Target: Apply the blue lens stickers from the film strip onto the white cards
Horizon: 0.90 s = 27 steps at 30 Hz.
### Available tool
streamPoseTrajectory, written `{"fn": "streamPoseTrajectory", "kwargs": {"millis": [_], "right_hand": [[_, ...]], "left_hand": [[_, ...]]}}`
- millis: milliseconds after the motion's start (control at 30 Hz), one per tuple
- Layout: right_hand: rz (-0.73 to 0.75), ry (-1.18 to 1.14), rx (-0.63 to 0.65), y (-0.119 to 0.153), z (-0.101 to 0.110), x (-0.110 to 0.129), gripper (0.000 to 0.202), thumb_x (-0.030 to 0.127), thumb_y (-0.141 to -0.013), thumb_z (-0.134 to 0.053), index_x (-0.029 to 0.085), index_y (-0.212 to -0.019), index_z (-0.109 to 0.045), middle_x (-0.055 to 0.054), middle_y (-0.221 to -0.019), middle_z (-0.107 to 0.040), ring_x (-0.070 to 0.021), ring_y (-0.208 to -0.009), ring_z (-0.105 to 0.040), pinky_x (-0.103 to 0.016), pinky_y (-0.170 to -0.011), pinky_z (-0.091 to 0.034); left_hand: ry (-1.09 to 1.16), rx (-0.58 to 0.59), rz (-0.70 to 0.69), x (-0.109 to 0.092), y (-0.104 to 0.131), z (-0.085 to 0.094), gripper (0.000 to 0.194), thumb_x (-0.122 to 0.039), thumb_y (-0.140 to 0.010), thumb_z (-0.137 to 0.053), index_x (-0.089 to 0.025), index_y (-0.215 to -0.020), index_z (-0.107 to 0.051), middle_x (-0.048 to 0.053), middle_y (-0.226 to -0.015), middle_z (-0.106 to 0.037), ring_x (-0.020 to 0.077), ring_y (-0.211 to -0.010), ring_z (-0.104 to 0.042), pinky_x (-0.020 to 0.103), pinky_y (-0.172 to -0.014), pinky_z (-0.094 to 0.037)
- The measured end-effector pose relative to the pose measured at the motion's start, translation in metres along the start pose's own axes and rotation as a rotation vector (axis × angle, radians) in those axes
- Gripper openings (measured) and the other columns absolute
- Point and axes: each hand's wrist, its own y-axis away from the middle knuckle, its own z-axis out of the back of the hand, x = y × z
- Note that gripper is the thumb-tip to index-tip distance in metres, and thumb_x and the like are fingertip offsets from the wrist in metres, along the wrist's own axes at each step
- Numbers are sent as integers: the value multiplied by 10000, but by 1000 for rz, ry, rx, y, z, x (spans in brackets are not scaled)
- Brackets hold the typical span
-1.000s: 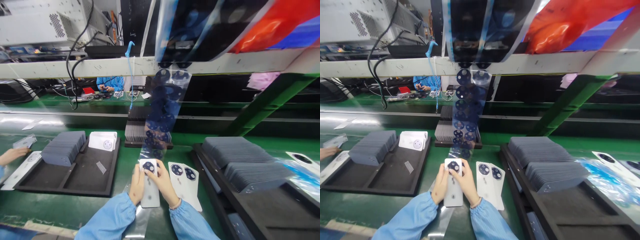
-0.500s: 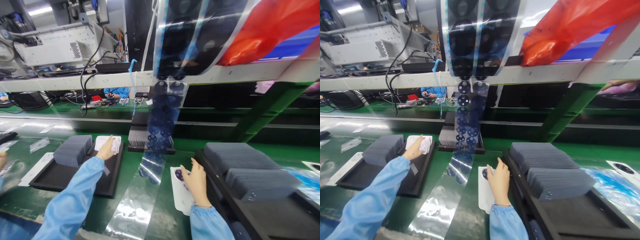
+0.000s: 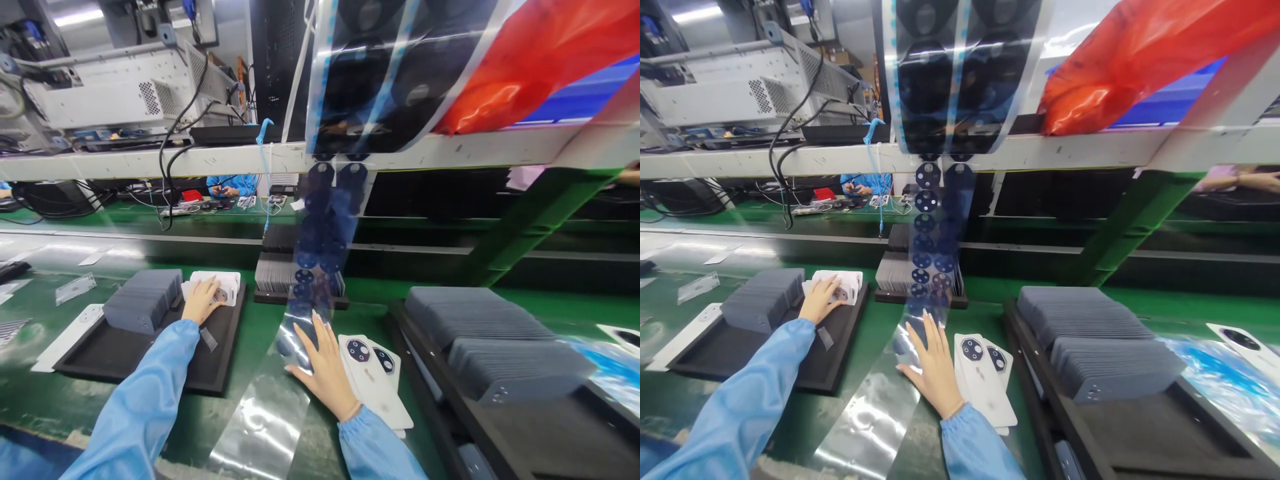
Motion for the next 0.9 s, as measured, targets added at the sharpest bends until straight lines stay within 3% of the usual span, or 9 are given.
{"fn": "streamPoseTrajectory", "kwargs": {"millis": [200, 300, 400, 500, 600, 667, 733, 800, 900], "right_hand": [[-1, -47, 156, 4, -22, -20, 919, 548, -860, -610, 201, -1539, -97, -137, -1542, -289, -313, -1422, -261, -564, -1150, -241], [-31, -96, 194, 9, -31, -27, 806, 515, -924, -517, 175, -1537, -118, -130, -1519, -341, -293, -1407, -302, -525, -1147, -285], [-76, -160, 211, 13, -34, -29, 688, 457, -957, -467, 171, -1524, -202, -135, -1503, -370, -289, -1385, -349, -505, -1124, -341], [-97, -220, 189, 15, -34, -29, 642, 432, -947, -492, 161, -1494, -293, -143, -1473, -420, -296, -1362, -391, -504, -1107, -368], [-110, -262, 152, 14, -33, -28, 587, 401, -922, -542, 171, -1441, -392, -136, -1418, -497, -310, -1311, -463, -506, -1069, -414], [-134, -277, 129, 14, -32, -26, 523, 379, -904, -573, 196, -1382, -468, -120, -1346, -574, -311, -1236, -541, -494, -1015, -467], [-168, -278, 112, 12, -31, -23, 447, 353, -884, -603, 206, -1300, -534, -104, -1256, -642, -305, -1125, -619, -473, -943, -516], [-196, -277, 97, 11, -30, -20, 362, 323, -864, -628, 210, -1204, -573, -88, -1199, -672, -295, -1026, -660, -453, -884, -543], [-217, -286, 65, 9, -29, -15, 250, 289, -847, -645, 216, -1072, -565, -78, -1172, -668, -276, -940, -678, -423, -813, -558]], "left_hand": [[7, -5, -48, 0, 14, 6, 489, -219, -922, -403, -133, -1399, -466, 160, -1495, -407, 290, -1395, -363, 472, -1184, -176], [36, -16, -41, 0, 17, 6, 508, -207, -904, -422, -139, -1406, -455, 155, -1508, -388, 297, -1421, -307, 506, -1182, -162], [126, -52, -4, -1, 18, 7, 462, -221, -866, -477, -139, -1316, -541, 162, -1462, -460, 294, -1426, -296, 501, -1182, -171], [203, -92, 31, -2, 17, 11, 275, -277, -861, -499, -181, -1054, -670, 150, -1255, -636, 286, -1314, -467, 450, -1162, -247], [284, -169, 106, -7, 17, 21, 159, -325, -828, -550, -211, -832, -663, 116, -921, -718, 289, -1042, -644, 427, -1049, -396], [343, -272, 195, -17, 17, 29, 181, -365, -830, -549, -207, -833, -638, 104, -841, -700, 300, -944, -663, 435, -953, -454], [421, -386, 281, -34, 18, 38, 253, -419, -874, -493, -197, -909, -610, 104, -890, -690, 293, -929, -658, 423, -886, -479], [507, -458, 325, -60, 20, 43, 319, -475, -915, -428, -194, -960, -573, 85, -920, -686, 250, -887, -665, 366, -810, -508], [790, -464, 352, -108, 25, 45, 345, -529, -910, -456, -199, -939, -552, 34, -843, -687, 181, -771, -675, 276, -694, -526]]}}
